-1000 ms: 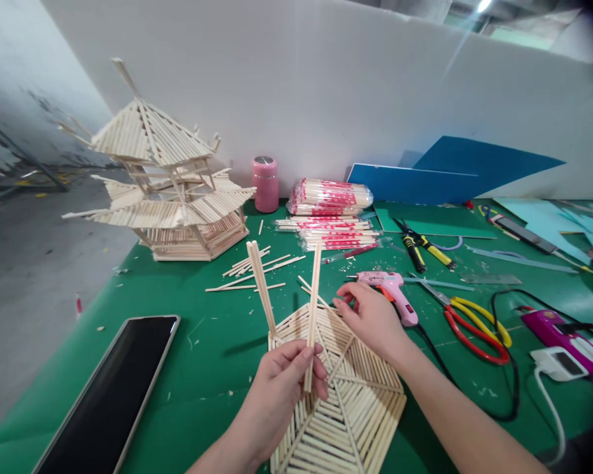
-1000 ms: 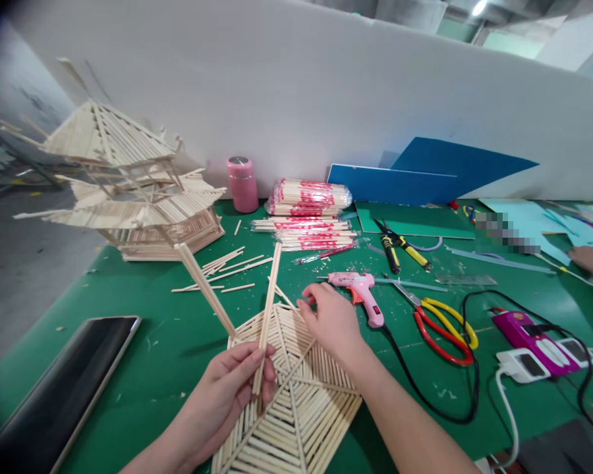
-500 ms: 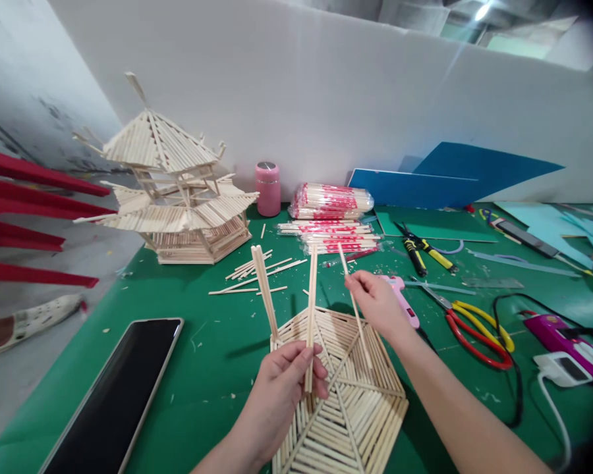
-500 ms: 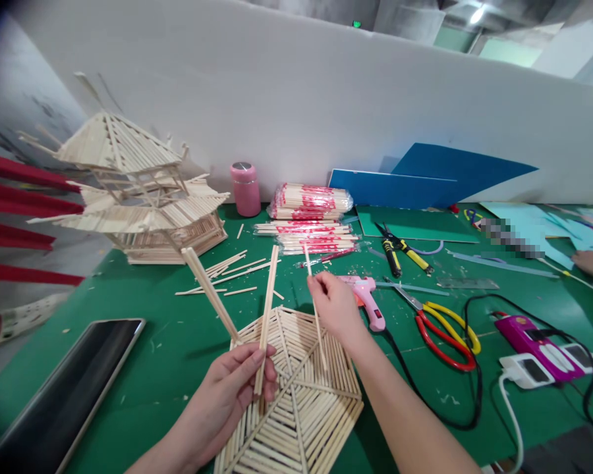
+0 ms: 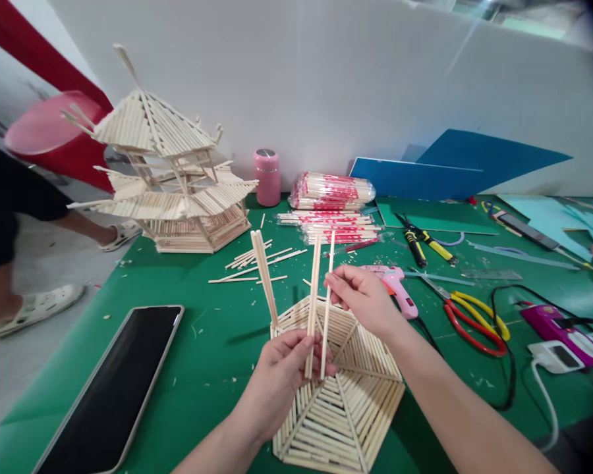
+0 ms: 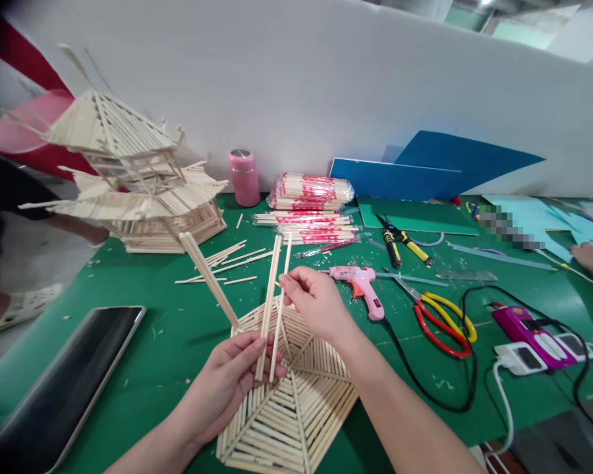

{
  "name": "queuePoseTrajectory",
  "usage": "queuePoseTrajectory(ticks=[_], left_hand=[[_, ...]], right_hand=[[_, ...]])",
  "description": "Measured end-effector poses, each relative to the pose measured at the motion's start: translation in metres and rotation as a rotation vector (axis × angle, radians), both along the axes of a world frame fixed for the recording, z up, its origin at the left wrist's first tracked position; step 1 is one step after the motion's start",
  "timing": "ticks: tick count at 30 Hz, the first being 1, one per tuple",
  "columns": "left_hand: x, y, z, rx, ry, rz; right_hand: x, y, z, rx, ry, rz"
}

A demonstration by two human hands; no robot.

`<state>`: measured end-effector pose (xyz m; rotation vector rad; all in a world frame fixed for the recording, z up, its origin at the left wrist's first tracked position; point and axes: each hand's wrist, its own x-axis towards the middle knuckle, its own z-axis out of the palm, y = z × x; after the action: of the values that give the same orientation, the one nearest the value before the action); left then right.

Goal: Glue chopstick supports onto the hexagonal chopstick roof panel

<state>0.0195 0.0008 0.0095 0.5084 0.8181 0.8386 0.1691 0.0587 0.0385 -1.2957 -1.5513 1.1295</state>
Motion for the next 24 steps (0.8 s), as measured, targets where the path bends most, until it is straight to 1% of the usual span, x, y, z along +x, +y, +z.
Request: queuePoseTrajectory(ticks=[5, 12, 14, 16, 20, 22, 24], left_hand=[[0.0, 0.0, 0.001, -0.033, 0.011, 0.007], [-0.001, -0.002, -0.001, -0.04, -0.007, -0.028], [0.0, -0.003, 0.0, -0.033, 0.026, -0.017], [0.002, -0.003, 0.001, 0.029, 0.1, -0.004], [0.002, -0.004, 0.001, 0.263, 0.328, 0.004], [0.001, -0.005, -0.001, 0.274, 0.356, -0.029], [0.001, -0.006, -0.002, 0.218, 0.303, -0.083]], right_hand=[[0.001, 0.003, -0.009, -0.03, -0.055, -0.017], [0.003, 0.003, -0.027, -0.055, -0.181, -0.027], [0.005, 0.003, -0.032, -0.045, -0.253, -0.039], [0.008, 0.002, -0.036, -0.032, -0.339, -0.054], [0.009, -0.003, -0.036, 0.0, -0.521, -0.071], [0.011, -0.007, -0.033, 0.022, -0.602, -0.088], [0.019, -0.012, -0.028, 0.044, -0.67, -0.122]])
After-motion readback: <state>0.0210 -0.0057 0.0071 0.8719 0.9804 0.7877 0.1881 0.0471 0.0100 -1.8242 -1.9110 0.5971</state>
